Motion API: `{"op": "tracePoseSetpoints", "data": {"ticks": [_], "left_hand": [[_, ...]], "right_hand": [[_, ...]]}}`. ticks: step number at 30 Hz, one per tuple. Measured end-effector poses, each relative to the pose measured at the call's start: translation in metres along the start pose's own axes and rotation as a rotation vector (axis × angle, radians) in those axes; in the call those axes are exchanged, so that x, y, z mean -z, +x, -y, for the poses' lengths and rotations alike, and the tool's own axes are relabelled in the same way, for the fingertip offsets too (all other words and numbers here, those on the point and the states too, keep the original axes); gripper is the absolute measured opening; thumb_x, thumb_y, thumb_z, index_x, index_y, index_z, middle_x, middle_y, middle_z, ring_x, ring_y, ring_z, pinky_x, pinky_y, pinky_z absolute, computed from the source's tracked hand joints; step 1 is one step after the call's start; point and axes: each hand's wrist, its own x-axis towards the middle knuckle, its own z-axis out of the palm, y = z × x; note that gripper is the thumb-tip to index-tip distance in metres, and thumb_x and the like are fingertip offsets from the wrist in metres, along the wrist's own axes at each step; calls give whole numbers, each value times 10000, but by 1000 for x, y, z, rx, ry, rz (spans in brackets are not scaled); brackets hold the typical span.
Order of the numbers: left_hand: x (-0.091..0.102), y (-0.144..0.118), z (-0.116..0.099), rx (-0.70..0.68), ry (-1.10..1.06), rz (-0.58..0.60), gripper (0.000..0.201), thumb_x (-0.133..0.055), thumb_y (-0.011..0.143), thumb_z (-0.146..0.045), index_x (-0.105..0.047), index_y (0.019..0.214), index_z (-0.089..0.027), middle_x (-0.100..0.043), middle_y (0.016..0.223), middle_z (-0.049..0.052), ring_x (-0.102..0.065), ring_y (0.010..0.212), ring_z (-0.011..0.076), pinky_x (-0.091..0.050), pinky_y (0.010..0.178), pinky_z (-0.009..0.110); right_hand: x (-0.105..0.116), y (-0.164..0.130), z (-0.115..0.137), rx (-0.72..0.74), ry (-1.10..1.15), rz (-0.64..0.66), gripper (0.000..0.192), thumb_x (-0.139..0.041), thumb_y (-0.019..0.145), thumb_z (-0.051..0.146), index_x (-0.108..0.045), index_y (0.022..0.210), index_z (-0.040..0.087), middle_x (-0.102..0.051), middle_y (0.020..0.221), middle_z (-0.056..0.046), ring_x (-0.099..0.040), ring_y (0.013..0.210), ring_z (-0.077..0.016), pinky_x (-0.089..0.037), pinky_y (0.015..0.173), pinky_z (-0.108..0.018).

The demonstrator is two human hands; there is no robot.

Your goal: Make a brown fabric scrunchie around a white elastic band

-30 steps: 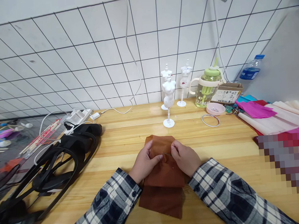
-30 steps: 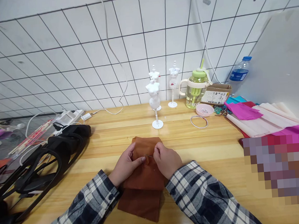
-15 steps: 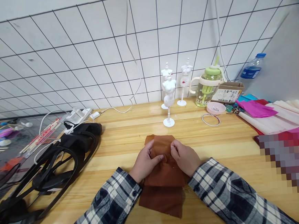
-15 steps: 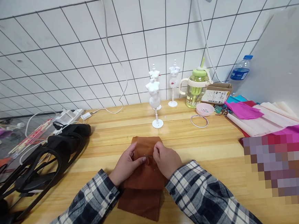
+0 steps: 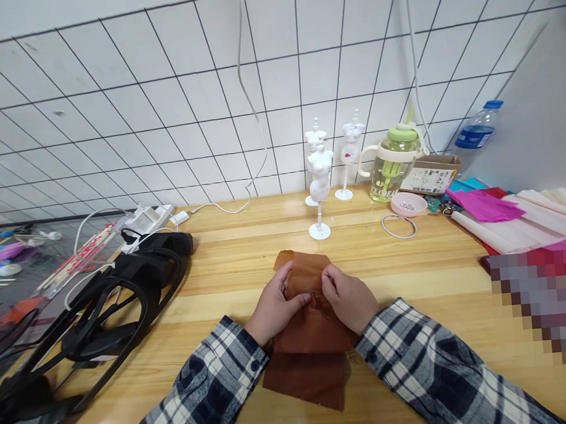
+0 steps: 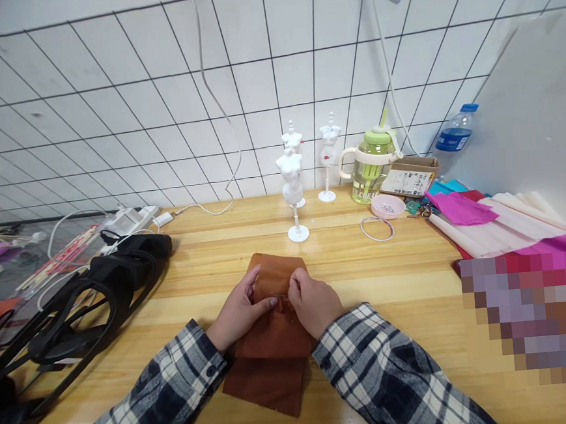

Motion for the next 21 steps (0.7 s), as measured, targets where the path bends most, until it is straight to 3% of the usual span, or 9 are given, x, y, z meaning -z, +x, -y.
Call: {"op": "tracePoseSetpoints", "data": {"ticks": [21], "left_hand": [[-1,0,0,-26,91,-13,649,-756,682,-171,-495,1276,-154,-504,1387,151,-500,1258,295,-417,1051,461]], "right_hand": [[1,-1,2,6,1,-8,195,-358,958,287,-536,910,222,-617,716,0,-514,616,-138,-202,549,-254]]}}
